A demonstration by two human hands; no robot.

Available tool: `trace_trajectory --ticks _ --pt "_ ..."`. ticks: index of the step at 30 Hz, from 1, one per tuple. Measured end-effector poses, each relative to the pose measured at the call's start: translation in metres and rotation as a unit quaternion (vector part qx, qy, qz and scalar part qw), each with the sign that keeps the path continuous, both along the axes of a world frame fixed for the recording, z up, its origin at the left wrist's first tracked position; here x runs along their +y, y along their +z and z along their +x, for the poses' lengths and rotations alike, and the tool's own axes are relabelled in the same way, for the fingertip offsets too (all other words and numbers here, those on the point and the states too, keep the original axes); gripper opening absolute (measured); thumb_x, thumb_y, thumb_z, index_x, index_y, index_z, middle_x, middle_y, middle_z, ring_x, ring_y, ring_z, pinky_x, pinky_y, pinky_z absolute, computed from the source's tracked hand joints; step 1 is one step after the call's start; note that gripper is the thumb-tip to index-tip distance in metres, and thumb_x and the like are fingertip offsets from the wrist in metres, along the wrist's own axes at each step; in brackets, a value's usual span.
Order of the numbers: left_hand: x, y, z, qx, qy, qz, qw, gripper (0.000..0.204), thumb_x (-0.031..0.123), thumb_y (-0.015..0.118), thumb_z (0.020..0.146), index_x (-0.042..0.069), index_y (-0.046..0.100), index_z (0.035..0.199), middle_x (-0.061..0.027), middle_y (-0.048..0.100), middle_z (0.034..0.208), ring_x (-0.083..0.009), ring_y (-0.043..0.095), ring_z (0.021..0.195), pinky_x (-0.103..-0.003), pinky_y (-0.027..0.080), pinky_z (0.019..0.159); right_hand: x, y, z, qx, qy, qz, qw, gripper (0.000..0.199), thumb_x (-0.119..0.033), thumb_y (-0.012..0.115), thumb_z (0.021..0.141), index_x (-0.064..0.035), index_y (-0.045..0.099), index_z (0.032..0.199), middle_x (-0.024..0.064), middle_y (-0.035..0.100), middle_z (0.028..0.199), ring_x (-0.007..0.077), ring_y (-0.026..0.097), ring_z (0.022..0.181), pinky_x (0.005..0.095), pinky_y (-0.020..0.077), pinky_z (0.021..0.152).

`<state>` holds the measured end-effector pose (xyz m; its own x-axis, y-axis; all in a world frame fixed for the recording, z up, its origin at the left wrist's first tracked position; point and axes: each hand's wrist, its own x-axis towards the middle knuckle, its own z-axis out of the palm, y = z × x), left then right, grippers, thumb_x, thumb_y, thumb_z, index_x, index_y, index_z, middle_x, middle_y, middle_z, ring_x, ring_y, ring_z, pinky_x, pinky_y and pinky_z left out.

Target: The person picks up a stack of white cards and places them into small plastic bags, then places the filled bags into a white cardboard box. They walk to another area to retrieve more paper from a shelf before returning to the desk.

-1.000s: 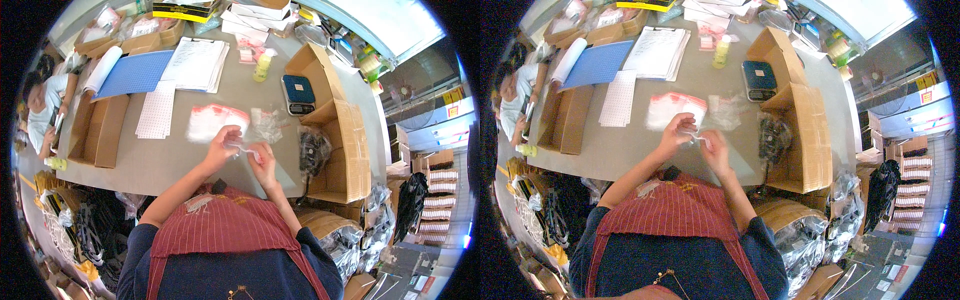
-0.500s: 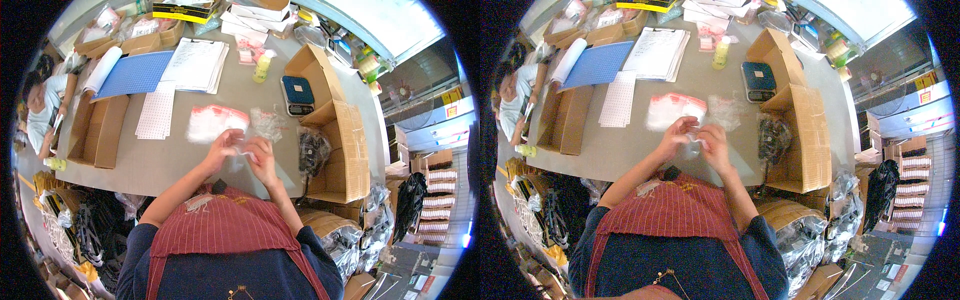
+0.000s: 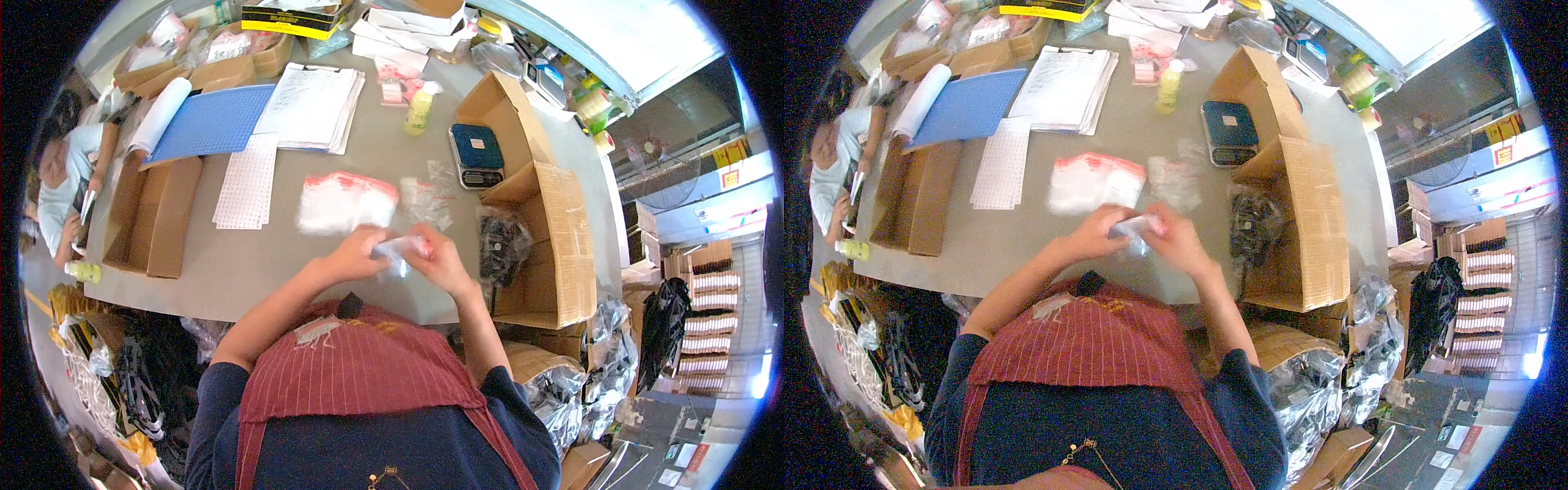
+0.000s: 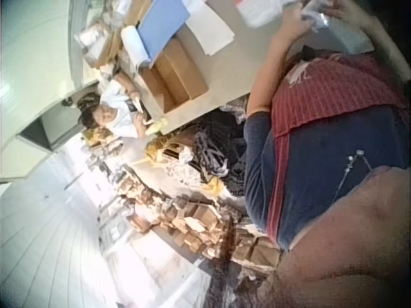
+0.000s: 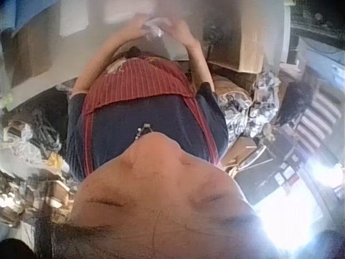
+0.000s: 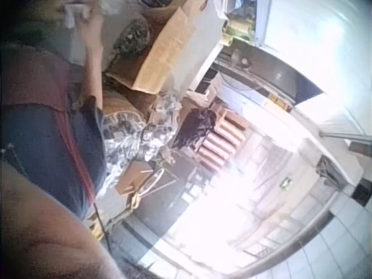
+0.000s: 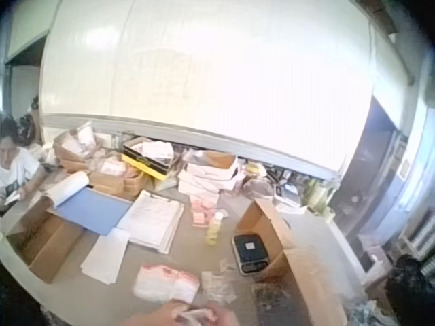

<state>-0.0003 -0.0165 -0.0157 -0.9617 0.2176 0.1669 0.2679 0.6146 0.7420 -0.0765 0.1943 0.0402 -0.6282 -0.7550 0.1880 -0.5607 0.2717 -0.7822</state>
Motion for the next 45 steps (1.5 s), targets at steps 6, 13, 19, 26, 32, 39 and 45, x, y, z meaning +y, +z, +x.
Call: trace_trajectory --ticks 6,13,19,26,32,39,45 --pt "0.012 -0.02 0.013 -0.163 0.061 0.214 0.961 0.029 0.025 0.067 0.089 0.002 0.065 0.106 -0.0066 0.067 0.082 -0.014 0.061 0.075 -0.033 0.051 0.068 0.003 -0.032 -0.02 -0.408 -0.061 -0.073 0.908 0.038 -0.004 0.074 0.079 -0.0031 0.06 0.114 0.0042 0.068 0.094 0.0134 0.064 0.08 0.0295 0.0539 0.072" --pt "0.003 -0.025 0.009 -0.214 0.202 0.208 0.933 0.03 0.024 0.066 0.088 -0.003 0.062 0.102 -0.0146 0.067 0.075 -0.0187 0.066 0.064 -0.036 0.052 0.06 -0.032 -0.077 -0.076 -0.314 -0.02 0.044 0.948 0.038 -0.012 0.074 0.074 0.0005 0.065 0.108 0.01 0.07 0.096 0.0201 0.068 0.081 0.0351 0.0547 0.073" --pt "-0.028 -0.014 0.009 -0.21 0.262 0.073 0.939 0.024 0.016 0.063 0.089 0.002 0.059 0.108 -0.0134 0.067 0.076 -0.0269 0.067 0.07 -0.042 0.053 0.064 -0.085 -0.068 -0.094 -0.113 -0.092 0.146 0.978 0.046 -0.012 0.071 0.07 0.0011 0.063 0.112 0.0225 0.068 0.107 0.0358 0.066 0.103 0.0425 0.0515 0.089" --pt "-0.01 -0.023 -0.022 0.196 0.129 -0.179 0.956 0.039 0.01 0.062 0.083 0.009 0.055 0.121 -0.0133 0.059 0.117 -0.0339 0.055 0.111 -0.045 0.045 0.094 -0.087 -0.104 -0.083 0.097 -0.095 0.073 0.988 0.045 -0.012 0.067 0.076 -0.0058 0.059 0.119 0.0216 0.066 0.11 0.0404 0.062 0.104 0.049 0.0511 0.087" --pt "-0.008 -0.064 -0.026 0.154 0.162 -0.205 0.953 0.045 0.011 0.063 0.082 0.01 0.052 0.125 -0.0111 0.052 0.126 -0.0324 0.049 0.118 -0.045 0.038 0.101 -0.066 -0.071 -0.106 -0.068 -0.159 0.004 0.985 0.043 -0.012 0.068 0.078 -0.0057 0.061 0.12 0.0195 0.066 0.11 0.0371 0.064 0.101 0.0468 0.052 0.084" --pt "0.003 -0.052 -0.031 0.141 0.166 -0.188 0.958 0.039 0.013 0.059 0.087 0.01 0.052 0.125 -0.0106 0.052 0.126 -0.0316 0.05 0.115 -0.044 0.038 0.102 -0.016 -0.101 -0.181 0.266 -0.156 0.06 0.95 0.046 0.005 0.055 0.08 -0.0048 0.062 0.124 0.0171 0.063 0.123 0.0354 0.059 0.111 0.0434 0.0476 0.097" --pt "-0.002 -0.053 -0.031 0.162 0.17 -0.185 0.954 0.038 0.014 0.058 0.088 0.009 0.053 0.126 -0.0113 0.053 0.126 -0.032 0.051 0.114 -0.044 0.038 0.102 -0.019 -0.108 -0.188 0.346 -0.127 0.212 0.905 0.018 -0.006 0.057 0.083 -0.0026 0.063 0.099 0.0173 0.064 0.107 0.0361 0.057 0.102 0.0464 0.0455 0.09"
